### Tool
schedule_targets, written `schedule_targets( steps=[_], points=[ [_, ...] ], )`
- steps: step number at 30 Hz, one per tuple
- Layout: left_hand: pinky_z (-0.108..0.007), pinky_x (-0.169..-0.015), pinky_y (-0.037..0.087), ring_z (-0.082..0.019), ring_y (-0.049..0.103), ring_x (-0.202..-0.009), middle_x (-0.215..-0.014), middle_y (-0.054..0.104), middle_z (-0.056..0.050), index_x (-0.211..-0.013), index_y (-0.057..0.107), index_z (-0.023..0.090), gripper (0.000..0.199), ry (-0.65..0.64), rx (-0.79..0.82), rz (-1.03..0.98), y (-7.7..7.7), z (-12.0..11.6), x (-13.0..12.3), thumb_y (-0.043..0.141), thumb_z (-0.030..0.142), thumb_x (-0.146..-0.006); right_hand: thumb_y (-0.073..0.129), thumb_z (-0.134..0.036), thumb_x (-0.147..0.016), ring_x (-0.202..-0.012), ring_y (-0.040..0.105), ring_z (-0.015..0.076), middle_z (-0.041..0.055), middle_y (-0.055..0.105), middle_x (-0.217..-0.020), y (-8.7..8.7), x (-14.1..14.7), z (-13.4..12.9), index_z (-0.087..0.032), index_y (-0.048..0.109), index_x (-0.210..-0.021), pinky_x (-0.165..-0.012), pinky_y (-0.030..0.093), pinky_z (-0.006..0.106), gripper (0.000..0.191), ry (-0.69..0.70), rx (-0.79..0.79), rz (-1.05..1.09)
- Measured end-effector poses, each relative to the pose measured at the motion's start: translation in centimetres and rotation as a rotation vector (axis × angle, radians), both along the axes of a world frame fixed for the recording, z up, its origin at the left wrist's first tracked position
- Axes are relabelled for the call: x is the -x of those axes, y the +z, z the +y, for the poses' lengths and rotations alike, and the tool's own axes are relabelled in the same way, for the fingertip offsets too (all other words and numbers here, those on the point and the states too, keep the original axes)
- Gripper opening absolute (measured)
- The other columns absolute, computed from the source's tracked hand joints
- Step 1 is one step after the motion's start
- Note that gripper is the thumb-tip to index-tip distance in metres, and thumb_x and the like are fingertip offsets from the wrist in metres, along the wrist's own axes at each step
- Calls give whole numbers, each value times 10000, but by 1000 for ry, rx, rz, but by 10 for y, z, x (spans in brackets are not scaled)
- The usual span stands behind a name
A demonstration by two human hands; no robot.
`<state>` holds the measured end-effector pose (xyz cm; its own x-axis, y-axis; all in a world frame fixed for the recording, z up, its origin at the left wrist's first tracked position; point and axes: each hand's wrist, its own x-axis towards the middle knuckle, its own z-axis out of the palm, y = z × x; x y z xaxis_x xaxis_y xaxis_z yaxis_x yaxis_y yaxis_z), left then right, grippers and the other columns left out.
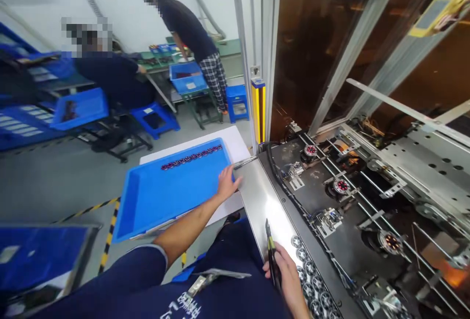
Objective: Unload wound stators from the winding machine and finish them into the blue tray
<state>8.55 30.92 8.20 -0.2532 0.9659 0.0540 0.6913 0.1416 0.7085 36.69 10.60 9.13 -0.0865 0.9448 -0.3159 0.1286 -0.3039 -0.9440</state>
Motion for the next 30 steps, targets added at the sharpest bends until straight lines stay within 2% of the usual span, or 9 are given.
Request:
schedule_targets(
  steps=[2, 5, 9, 12, 15, 20, 24, 27, 30],
  points=[
    [-581, -1127, 422, -316, 493, -1365, -1487, 501, -133, -1389, 525, 186, 504, -14, -10, 81, 3, 32, 2, 641, 384, -941, 479, -682, -936, -651, 656, 220, 92, 714, -801, 7, 0, -9, -166, 671, -1238, -604, 529, 330, 628, -38, 45, 134],
    [-522, -1025, 525, -272, 601, -1219, -1371, 586, -119, -1336, 566, 176, 445, -75, 12, 172, 0, 69, 6, 632, 395, -954, 620, -637, -871, -722, 652, 215, 115, 728, -933, 15, 12, -4, -186, 688, -1227, -650, 529, 322, 578, -117, 62, 264],
    [-459, -938, 576, -230, 652, -1098, -1272, 635, -104, -1293, 588, 166, 393, -159, 46, 237, -10, 95, 16, 619, 383, -966, 693, -616, -824, -800, 653, 216, 116, 723, -1087, 21, 35, 15, -227, 714, -1188, -703, 532, 319, 533, -176, 69, 328],
    [-462, -951, 572, -231, 647, -1114, -1287, 630, -106, -1292, 590, 171, 385, -221, 24, 253, -16, 101, 22, 613, 380, -970, 709, -616, -810, -821, 653, 229, 127, 720, -1119, 22, 43, 28, -216, 712, -1198, -710, 537, 331, 558, -185, 74, 295],
    [-488, -1001, 546, -247, 619, -1183, -1346, 604, -111, -1287, 599, 181, 372, -290, -30, 254, -16, 97, 20, 614, 372, -969, 748, -618, -771, -809, 660, 243, 126, 733, -1087, 24, 37, 39, -218, 718, -1201, -690, 549, 342, 589, -176, 73, 220],
    [-505, -1018, 534, -258, 607, -1208, -1356, 598, -112, -1278, 604, 174, 372, -360, -76, 215, -15, 80, 2, 624, 371, -962, 791, -614, -734, -833, 683, 264, 122, 745, -1082, 33, 18, 53, -240, 734, -1198, -726, 574, 368, 599, -140, 53, 135],
    [-462, -964, 564, -229, 641, -1124, -1279, 636, -102, -1245, 617, 171, 344, -407, -53, 139, -17, 81, -12, 615, 377, -969, 747, -610, -791, -833, 688, 262, 125, 736, -1133, 36, 16, 59, -258, 729, -1219, -727, 579, 380, 554, -90, 55, 161],
    [-438, -925, 580, -216, 655, -1078, -1246, 647, -97, -1236, 617, 166, 343, -404, -47, 58, -17, 90, -12, 617, 380, -968, 757, -596, -788, -842, 689, 265, 127, 732, -1146, 34, 19, 58, -254, 731, -1221, -740, 584, 390, 553, -97, 62, 184],
    [-415, -901, 588, -202, 660, -1045, -1226, 652, -94, -1219, 623, 169, 323, -320, -85, -44, -20, 93, -4, 607, 379, -975, 770, -597, -770, -858, 692, 269, 133, 730, -1153, 29, 17, 54, -239, 729, -1218, -746, 585, 387, 575, -149, 68, 193]
  ],
)
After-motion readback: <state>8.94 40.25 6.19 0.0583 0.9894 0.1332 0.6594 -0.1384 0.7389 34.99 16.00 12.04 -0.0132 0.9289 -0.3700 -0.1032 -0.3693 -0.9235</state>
